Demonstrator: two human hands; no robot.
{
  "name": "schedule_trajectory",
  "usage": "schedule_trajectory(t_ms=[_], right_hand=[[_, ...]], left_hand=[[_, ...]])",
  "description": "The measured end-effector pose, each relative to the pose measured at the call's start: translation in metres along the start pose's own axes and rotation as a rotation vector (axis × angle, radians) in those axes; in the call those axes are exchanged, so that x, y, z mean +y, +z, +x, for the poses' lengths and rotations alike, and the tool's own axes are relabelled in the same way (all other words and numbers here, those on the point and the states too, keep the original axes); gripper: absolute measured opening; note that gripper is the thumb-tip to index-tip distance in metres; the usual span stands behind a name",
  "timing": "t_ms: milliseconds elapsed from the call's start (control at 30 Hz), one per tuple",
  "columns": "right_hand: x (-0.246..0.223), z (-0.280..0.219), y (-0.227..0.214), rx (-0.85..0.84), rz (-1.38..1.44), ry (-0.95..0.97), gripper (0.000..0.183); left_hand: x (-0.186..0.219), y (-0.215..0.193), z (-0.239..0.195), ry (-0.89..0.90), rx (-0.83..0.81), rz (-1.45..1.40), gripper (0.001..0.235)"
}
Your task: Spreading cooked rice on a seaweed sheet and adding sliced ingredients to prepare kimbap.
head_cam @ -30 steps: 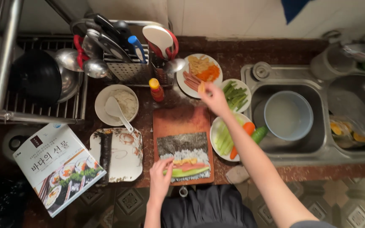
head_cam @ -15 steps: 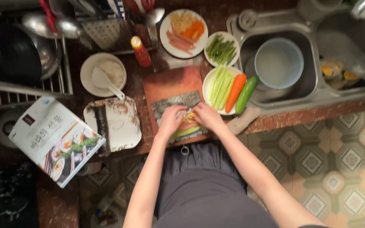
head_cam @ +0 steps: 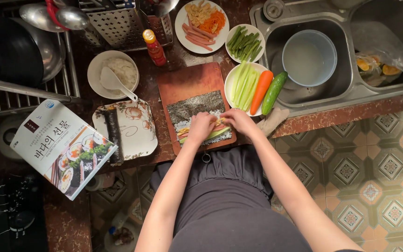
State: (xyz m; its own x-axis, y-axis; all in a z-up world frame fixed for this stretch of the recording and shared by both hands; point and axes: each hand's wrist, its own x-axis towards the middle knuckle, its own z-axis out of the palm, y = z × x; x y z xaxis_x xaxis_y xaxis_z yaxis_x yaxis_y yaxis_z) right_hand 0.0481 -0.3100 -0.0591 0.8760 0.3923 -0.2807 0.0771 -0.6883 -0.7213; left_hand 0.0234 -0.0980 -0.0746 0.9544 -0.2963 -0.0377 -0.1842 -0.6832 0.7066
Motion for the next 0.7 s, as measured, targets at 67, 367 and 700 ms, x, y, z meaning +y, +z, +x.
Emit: schedule_trajectory(t_ms=[67, 367, 700], right_hand=[[0.010, -0.002, 0.007, 0.016, -0.006, -0.045, 0.029], [-0.006, -0.009, 0.011, 0.133, 0.259, 0.068, 0.027], [-0.027, -0.008, 0.003, 0.051, 0.196, -0.009, 0.033]], left_hand=[[0.003, 0.004, -0.002, -0.016, -0.001, 0.030, 0.013], [0.019, -0.013, -0.006, -0.056, 0.007, 0.032, 0.019], [0.022, -0.015, -0.011, -0.072, 0.018, -0.017, 0.019]])
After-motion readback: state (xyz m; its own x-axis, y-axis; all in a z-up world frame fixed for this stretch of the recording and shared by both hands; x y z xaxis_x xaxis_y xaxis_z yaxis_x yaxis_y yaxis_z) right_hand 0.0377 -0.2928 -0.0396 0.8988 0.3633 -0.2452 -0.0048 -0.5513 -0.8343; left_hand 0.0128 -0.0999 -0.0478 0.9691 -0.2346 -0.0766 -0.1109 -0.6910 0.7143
